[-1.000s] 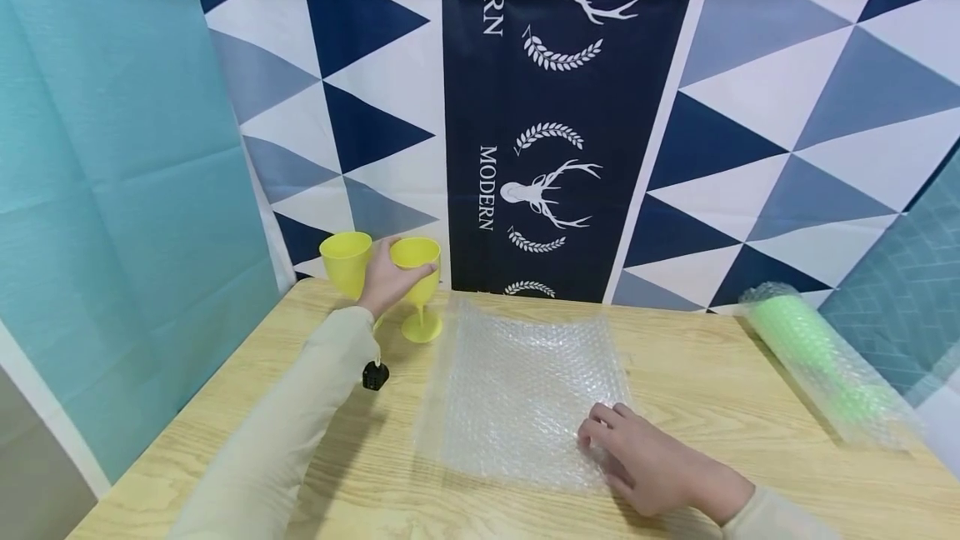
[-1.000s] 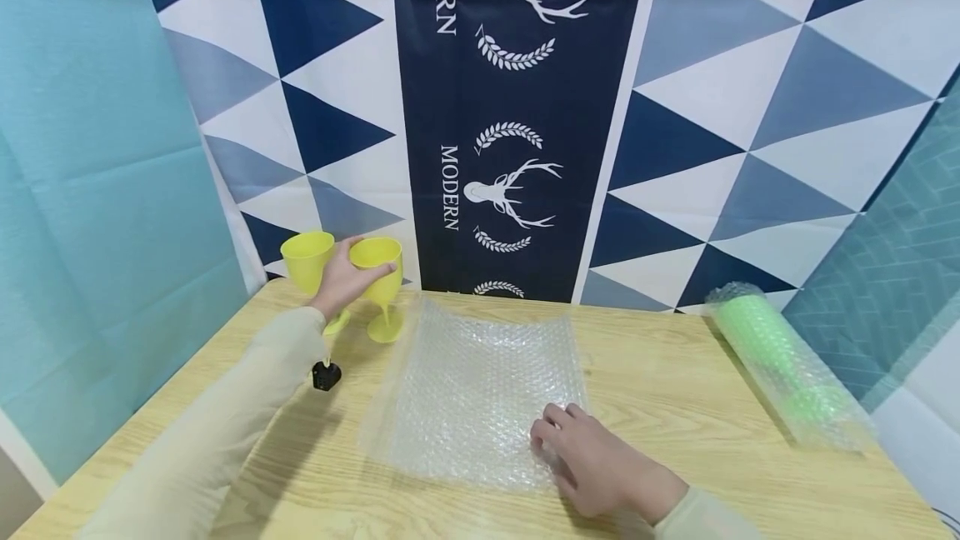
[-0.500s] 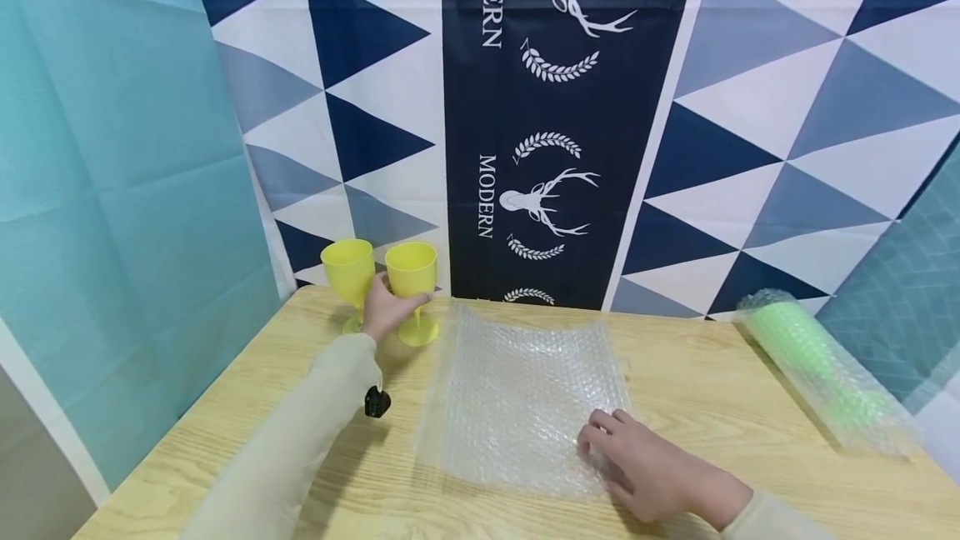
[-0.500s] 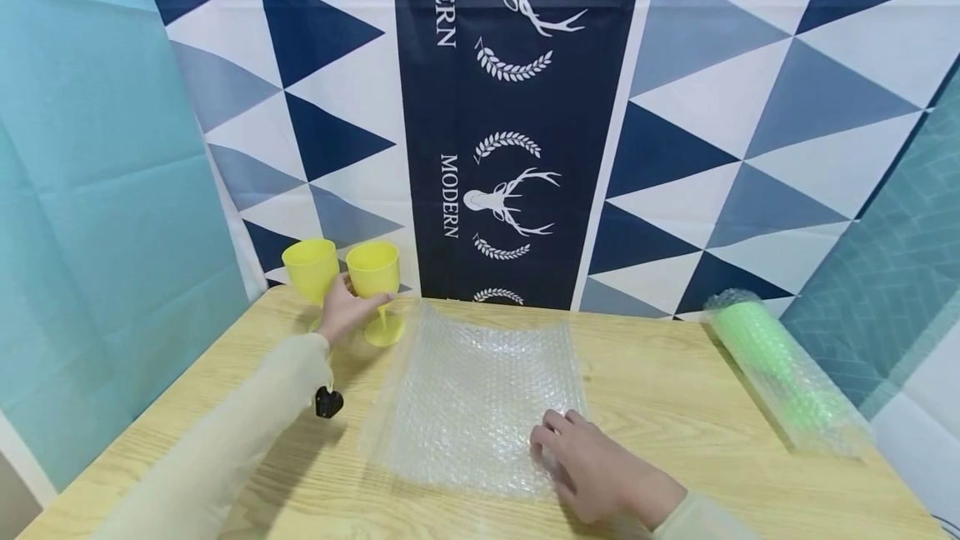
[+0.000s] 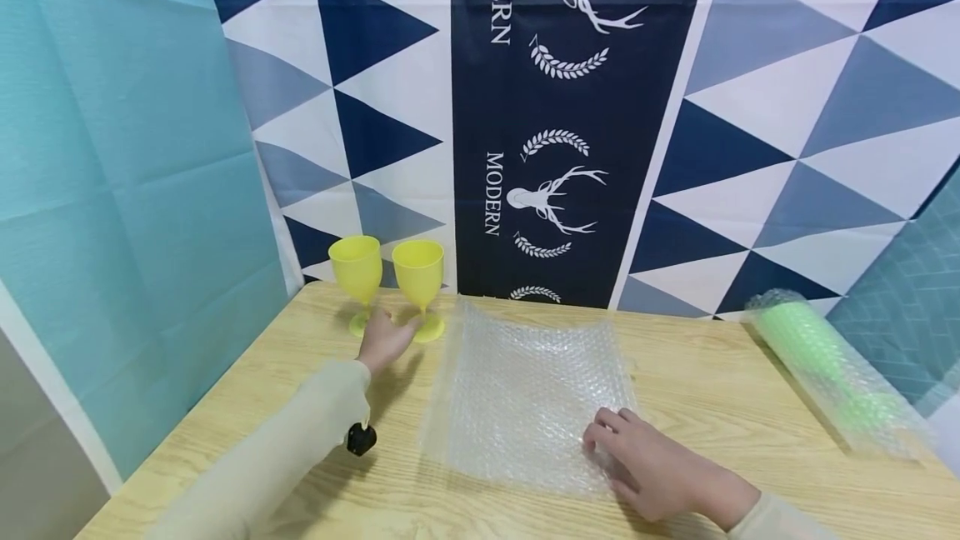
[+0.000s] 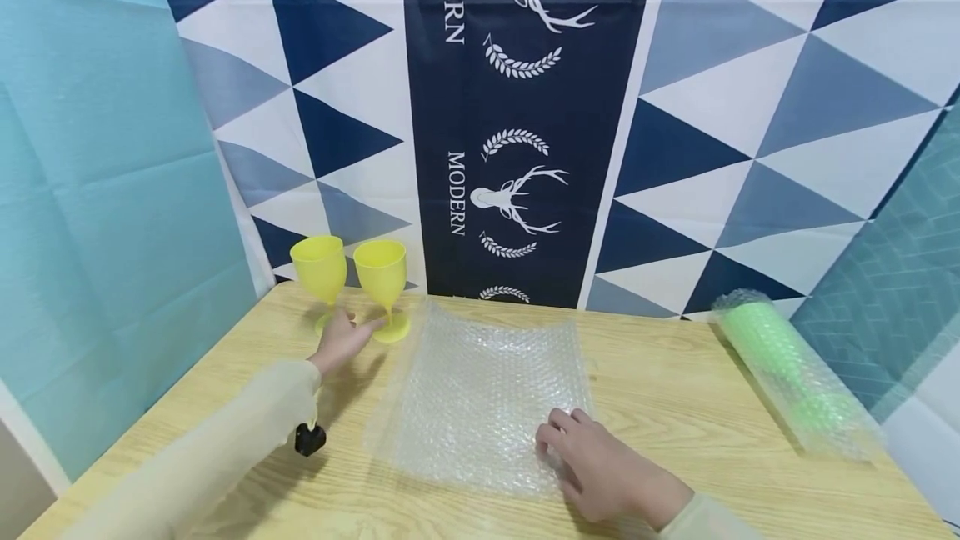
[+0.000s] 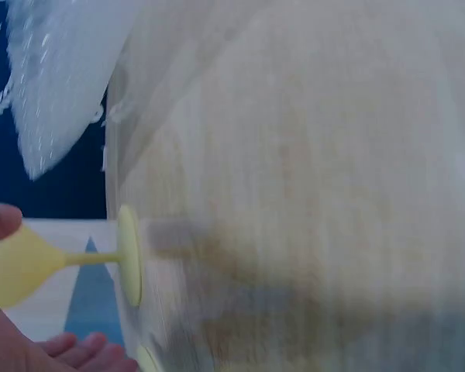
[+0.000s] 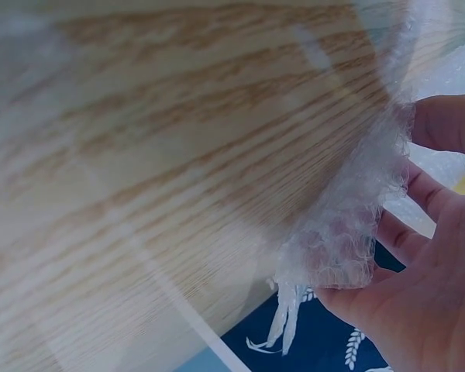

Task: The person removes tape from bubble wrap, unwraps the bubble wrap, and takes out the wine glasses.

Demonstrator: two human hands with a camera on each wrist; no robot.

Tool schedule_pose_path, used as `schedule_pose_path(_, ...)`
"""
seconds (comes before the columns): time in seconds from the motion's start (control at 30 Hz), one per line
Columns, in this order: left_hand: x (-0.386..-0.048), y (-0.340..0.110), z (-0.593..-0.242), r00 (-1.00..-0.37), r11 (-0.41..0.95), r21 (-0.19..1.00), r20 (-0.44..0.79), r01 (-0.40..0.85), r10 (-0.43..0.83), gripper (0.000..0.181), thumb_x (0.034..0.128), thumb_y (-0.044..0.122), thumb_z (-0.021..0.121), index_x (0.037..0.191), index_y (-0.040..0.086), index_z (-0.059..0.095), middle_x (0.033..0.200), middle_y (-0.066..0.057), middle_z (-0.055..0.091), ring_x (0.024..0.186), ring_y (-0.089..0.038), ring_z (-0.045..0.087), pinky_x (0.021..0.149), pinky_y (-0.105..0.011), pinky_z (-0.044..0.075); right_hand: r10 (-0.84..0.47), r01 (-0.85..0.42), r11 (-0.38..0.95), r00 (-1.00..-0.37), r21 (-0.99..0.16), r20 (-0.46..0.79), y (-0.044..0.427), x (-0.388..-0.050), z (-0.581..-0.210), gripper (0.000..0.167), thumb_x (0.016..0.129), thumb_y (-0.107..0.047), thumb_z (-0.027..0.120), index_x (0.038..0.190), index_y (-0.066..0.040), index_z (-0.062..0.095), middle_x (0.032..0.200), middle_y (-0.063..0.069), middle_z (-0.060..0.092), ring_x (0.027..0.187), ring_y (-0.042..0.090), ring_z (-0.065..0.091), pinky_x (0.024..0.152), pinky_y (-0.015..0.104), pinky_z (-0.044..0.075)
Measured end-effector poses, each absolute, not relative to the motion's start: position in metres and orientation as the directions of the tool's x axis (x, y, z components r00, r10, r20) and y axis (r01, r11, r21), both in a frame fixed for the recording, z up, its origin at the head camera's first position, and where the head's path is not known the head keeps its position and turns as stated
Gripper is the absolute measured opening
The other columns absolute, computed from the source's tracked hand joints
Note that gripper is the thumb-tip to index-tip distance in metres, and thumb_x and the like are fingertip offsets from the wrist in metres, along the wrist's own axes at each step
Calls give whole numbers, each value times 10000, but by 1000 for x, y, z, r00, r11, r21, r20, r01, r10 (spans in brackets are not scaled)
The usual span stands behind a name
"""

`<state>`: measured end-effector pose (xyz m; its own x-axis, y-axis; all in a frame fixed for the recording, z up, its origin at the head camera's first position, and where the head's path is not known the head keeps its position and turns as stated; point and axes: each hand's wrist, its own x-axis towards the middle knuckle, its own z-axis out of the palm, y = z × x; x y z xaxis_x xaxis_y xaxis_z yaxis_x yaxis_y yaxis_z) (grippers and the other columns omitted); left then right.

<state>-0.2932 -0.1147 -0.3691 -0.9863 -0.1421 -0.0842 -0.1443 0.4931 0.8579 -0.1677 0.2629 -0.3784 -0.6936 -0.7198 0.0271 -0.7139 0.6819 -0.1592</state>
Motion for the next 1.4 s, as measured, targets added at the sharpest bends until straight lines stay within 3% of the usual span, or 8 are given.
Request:
schedule_pose_path(0.23,-270,-104,-363,-997,661,746,-53,-78,-58,760,887,418,594,1403,-83,349,1434,-267,434,1323,-422,439,1085,-542,388,-717,-712,684,-696,-161,34,265,-167,-379,378,813,-161,708,1115,-285,517,1062,-128,481,872,29,399,717,252,429)
schedule_pose_path(0.53,-247,-85,-355,-997,736,675,-6,53,77,730,922,506,530,1402,-26,390,1430,-224,466,1303,-375,475,1058,-519,413,-719,-714,681,-694,-159,38,265,-167,-380,385,807,-150,710,1108,-290,516,1046,-132,476,858,29,389,707,236,410)
schedule_pose_path(0.7,-238,-75,-348,-970,802,546,104,242,222,639,880,477,617,1305,21,476,1316,-156,536,1171,-301,551,973,-452,480,-726,-724,671,-685,-161,52,264,-166,-381,389,804,-135,708,1103,-292,516,1041,-128,475,850,29,380,701,222,393)
schedule_pose_path(0.87,-226,-64,-337,-833,769,320,218,554,509,545,835,385,693,1230,51,522,1282,-107,543,1187,-265,526,1023,-403,461,-725,-724,672,-686,-158,56,264,-165,-380,388,801,-136,708,1099,-295,516,1047,-123,477,856,29,385,703,223,403)
schedule_pose_path(1.0,-215,-58,-335,-698,700,77,212,710,684,509,839,402,664,1205,69,548,1297,-82,552,1237,-233,498,1077,-351,427,-723,-721,676,-689,-152,52,263,-164,-380,375,803,-140,705,1100,-281,525,1055,-117,485,868,32,393,715,237,419)
schedule_pose_path(1.17,-199,-55,-340,-585,608,-169,166,776,793,456,864,442,607,1181,116,572,1235,-22,599,1183,-180,539,1051,-295,441,-714,-711,688,-699,-148,40,261,-165,-379,359,811,-148,703,1108,-256,533,1049,-116,487,865,33,396,723,244,423)
schedule_pose_path(1.4,-186,-65,-357,-511,534,-250,155,808,846,366,857,411,611,1118,154,597,1090,37,628,1001,-120,575,894,-248,497,-715,-717,683,-695,-136,75,264,-161,-379,340,816,-153,704,1114,-211,551,1063,-95,505,912,42,450,762,300,481)
